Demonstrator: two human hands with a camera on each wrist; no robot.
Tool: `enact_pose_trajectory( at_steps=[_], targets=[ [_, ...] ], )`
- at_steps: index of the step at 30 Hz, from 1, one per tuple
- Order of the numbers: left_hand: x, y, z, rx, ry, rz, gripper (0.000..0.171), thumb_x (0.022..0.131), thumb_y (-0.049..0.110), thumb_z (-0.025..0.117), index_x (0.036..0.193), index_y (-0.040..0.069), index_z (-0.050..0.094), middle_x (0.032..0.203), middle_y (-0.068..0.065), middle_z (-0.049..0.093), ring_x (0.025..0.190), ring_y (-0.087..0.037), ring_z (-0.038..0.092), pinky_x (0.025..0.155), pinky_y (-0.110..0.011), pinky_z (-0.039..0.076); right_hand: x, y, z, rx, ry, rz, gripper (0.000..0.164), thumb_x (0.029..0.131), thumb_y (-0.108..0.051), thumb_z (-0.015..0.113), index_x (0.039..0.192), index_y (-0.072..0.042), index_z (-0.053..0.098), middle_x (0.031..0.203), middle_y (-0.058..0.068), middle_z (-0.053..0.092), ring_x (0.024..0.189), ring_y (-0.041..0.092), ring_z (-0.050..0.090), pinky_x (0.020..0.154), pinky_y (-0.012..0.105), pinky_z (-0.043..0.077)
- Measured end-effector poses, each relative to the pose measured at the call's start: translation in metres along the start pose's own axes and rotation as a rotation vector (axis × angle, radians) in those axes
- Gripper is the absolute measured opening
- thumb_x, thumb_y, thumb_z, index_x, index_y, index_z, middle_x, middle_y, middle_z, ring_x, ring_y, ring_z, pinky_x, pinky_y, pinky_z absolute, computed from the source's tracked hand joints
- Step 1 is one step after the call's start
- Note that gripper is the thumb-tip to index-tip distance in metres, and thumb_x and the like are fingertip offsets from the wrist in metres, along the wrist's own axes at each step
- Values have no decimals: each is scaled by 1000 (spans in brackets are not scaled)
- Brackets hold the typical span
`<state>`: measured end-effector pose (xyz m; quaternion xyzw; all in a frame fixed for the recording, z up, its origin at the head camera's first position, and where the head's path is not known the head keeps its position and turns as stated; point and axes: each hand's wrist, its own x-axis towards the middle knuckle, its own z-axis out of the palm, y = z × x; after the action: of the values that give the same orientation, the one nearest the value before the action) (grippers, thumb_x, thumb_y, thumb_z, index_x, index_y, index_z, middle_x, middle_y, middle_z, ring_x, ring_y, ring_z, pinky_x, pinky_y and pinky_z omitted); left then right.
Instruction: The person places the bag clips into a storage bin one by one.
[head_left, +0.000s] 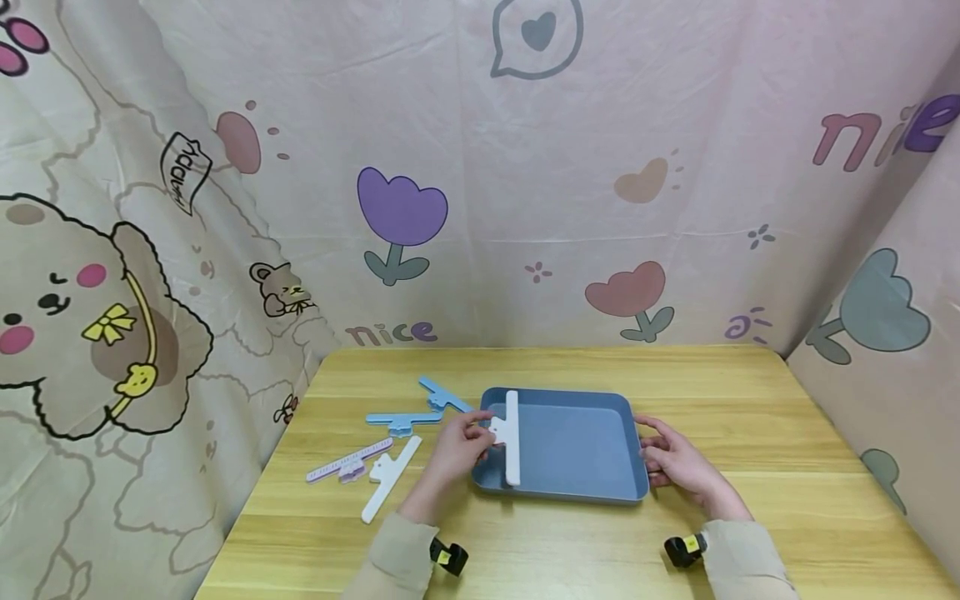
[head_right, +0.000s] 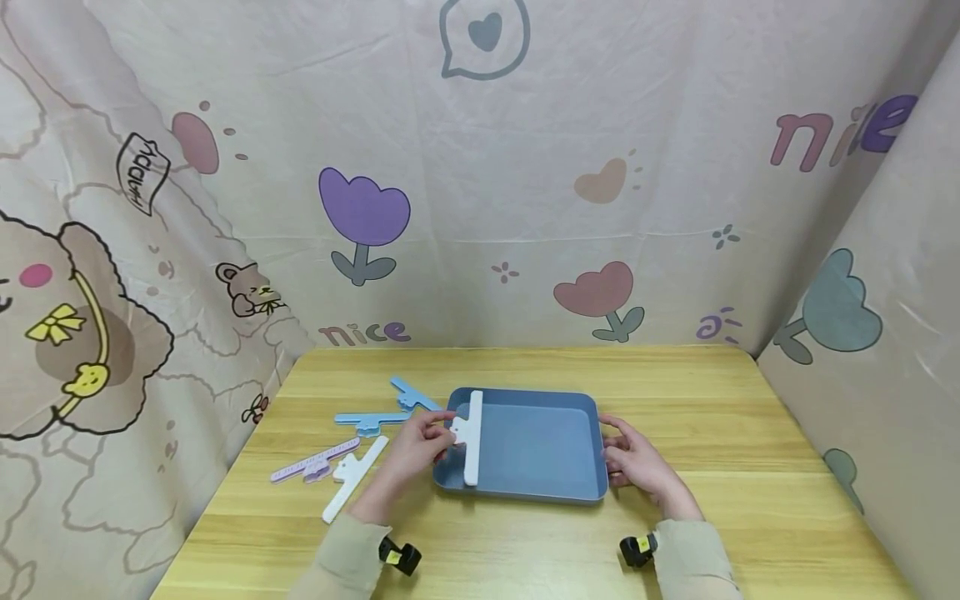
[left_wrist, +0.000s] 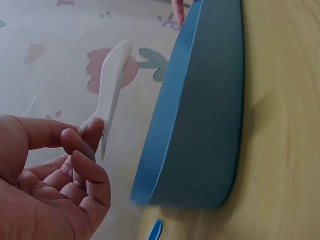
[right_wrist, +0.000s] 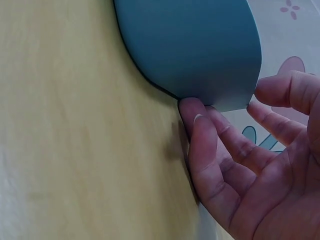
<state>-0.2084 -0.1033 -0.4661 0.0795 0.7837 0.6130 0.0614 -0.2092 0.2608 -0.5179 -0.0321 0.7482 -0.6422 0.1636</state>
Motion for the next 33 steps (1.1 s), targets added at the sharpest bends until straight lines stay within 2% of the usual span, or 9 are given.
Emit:
enact_pose_trajectory(
  at_steps=[4,9,17,26,33],
  targets=[
    [9,-6,17,-4,-3,-54,36,85,4,59,120,-2,53,76,-15,65,53,-13,51,48,-22,41,-1,0,0,-6,-2,2,59,90,0,45,143,-10,20,119,30,42,73,25,57,61,44,52],
    [15,-7,39,-10,-16,-71,35,84,6,61,118,-1,55,75,-19,63,53,-13,51,49,-24,40,-1,0,0,-10,2,10,60,90,-1,46,144,-11,20,120,29,43,73,25,57,61,43,51],
    [22,-11,69,-42,-32,-85,35,83,5,61,118,0,56,69,-10,63,51,-11,50,47,-23,40,1,3,0,12,-17,12,62,91,-1,46,145,-13,17,117,26,44,68,18,53,60,42,51],
    [31,-13,91,-51,-5,-129,35,83,7,63,117,4,58,69,-3,64,52,-13,52,47,-24,38,0,1,2,1,-4,13,62,91,-2,45,145,-13,18,117,28,44,69,20,55,60,42,52],
    [36,-12,104,-56,-15,-117,35,83,6,63,117,3,57,70,-1,64,52,-14,53,48,-25,39,0,2,3,0,6,22,60,92,-1,44,145,-14,19,117,27,44,67,18,53,59,40,51]
  ],
)
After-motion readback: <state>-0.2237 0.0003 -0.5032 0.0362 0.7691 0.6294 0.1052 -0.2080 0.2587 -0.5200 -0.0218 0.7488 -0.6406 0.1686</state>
